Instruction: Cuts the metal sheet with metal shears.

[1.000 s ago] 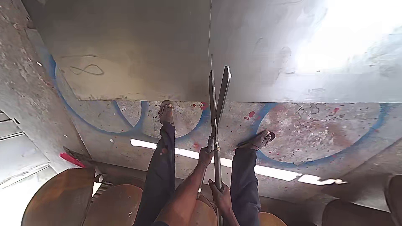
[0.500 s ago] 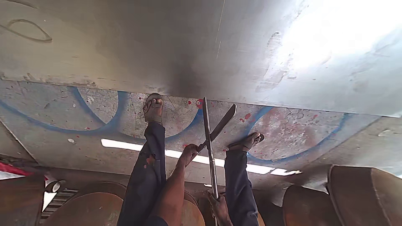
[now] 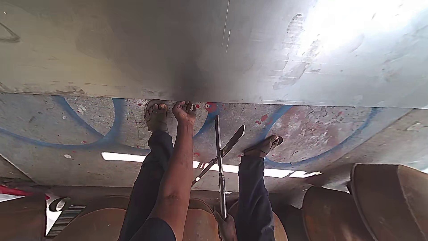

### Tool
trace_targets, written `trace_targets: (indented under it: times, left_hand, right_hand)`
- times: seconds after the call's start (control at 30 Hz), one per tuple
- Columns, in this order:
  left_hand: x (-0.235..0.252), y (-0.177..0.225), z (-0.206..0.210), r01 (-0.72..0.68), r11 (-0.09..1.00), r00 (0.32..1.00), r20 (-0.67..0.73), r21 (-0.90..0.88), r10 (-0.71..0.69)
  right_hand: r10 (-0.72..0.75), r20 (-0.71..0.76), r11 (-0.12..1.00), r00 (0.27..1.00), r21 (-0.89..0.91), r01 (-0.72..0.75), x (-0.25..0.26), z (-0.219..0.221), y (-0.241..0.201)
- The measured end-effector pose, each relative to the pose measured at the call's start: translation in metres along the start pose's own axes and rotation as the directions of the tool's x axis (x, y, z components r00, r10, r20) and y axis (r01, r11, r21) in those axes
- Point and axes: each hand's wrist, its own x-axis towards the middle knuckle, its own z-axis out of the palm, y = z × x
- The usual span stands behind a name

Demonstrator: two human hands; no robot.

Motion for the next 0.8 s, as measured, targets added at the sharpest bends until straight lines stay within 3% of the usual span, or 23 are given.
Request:
trace_targets:
  times: [0.17, 0.27, 0.33, 0.43, 0.53, 0.63, 0.7, 0.8]
  left_hand:
    - [-0.027, -0.001, 0.017, -0.077, 0.996, 0.995, 0.073, 0.053, 0.073]
    - [-0.054, 0.003, 0.023, -0.110, 0.993, 0.990, 0.092, 0.032, 0.107]
    - [-0.064, 0.006, 0.026, -0.110, 0.994, 0.989, 0.103, 0.005, 0.109]
    - [-0.059, 0.010, 0.027, -0.093, 0.995, 0.991, 0.095, 0.036, 0.090]
    - [-0.052, 0.009, 0.031, -0.093, 0.992, 0.993, 0.084, 0.082, 0.086]
    - [-0.043, 0.001, -0.001, -0.147, 0.965, 0.977, 0.184, 0.218, 0.108]
    - [-0.042, -0.015, -0.037, -0.239, 0.858, 0.954, 0.275, 0.454, 0.120]
    - [-0.037, -0.066, -0.102, -0.294, 0.460, 0.928, 0.365, 0.838, -0.070]
  right_hand:
    - [-0.070, -0.026, 0.997, 0.997, -0.033, 0.069, -0.001, 0.009, -0.006]
    - [-0.156, -0.015, 0.985, 0.988, 0.067, 0.157, -0.012, 0.008, -0.043]
    - [-0.252, 0.087, 0.945, 0.964, 0.236, 0.226, -0.017, 0.006, -0.076]
    - [-0.279, 0.332, 0.880, 0.901, 0.464, 0.102, -0.016, 0.001, -0.095]
    - [-0.244, 0.344, 0.896, 0.907, 0.437, 0.075, -0.001, 0.011, -0.081]
    - [-0.226, 0.298, 0.923, 0.927, 0.370, 0.106, 0.003, 0.026, -0.077]
    - [-0.220, 0.290, 0.935, 0.931, 0.336, 0.116, 0.006, 0.027, -0.075]
    - [-0.219, 0.278, 0.941, 0.935, 0.314, 0.127, 0.025, 0.030, -0.075]
